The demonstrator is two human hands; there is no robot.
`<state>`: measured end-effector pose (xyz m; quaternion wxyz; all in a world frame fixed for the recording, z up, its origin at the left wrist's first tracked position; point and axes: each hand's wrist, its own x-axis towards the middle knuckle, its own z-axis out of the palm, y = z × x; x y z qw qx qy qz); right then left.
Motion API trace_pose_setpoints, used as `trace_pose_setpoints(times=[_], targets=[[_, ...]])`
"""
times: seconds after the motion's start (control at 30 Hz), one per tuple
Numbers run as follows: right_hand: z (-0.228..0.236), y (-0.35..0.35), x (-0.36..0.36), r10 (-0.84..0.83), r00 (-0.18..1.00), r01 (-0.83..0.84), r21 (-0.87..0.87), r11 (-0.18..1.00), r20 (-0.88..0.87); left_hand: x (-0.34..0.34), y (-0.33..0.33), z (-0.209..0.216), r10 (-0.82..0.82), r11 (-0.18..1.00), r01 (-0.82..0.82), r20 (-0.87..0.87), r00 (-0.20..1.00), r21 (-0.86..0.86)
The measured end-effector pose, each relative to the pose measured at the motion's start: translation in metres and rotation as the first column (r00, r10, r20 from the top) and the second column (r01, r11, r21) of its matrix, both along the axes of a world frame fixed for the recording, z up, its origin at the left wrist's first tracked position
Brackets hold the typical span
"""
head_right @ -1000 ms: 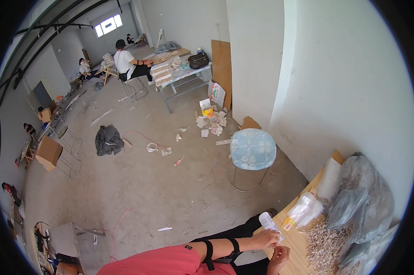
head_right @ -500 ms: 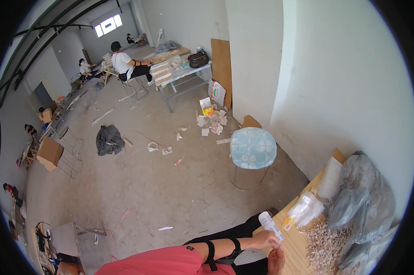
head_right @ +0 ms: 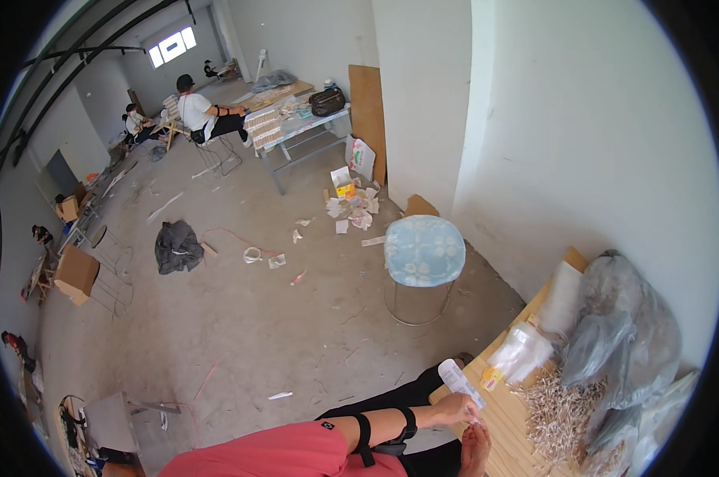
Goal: Counting and packaging groups of cotton swabs into small transparent plastic bags.
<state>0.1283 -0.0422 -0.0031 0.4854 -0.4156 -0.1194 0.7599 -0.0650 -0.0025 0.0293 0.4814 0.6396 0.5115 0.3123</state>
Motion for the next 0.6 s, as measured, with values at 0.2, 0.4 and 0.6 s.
trace_pose_setpoints(times=[0.2, 0.4, 0.6], targets=[[0.04, -0.002, -0.029, 0.034, 0.965, -0.039, 0.013, 0.999, 0.259, -0.007, 0.0, 0.0, -0.029, 0.998, 0.031, 0.037, 0.999, -0.061], [0.028, 0.003, -0.034, 0.058, 0.923, -0.088, 0.061, 0.994, 0.381, -0.009, 0.005, -0.011, 0.008, 0.984, 0.018, 0.142, 0.99, -0.177], [0.028, 0.003, -0.035, 0.031, 0.918, -0.064, 0.072, 0.995, 0.395, 0.0, 0.006, -0.015, 0.083, 0.994, -0.077, 0.074, 0.994, -0.077]])
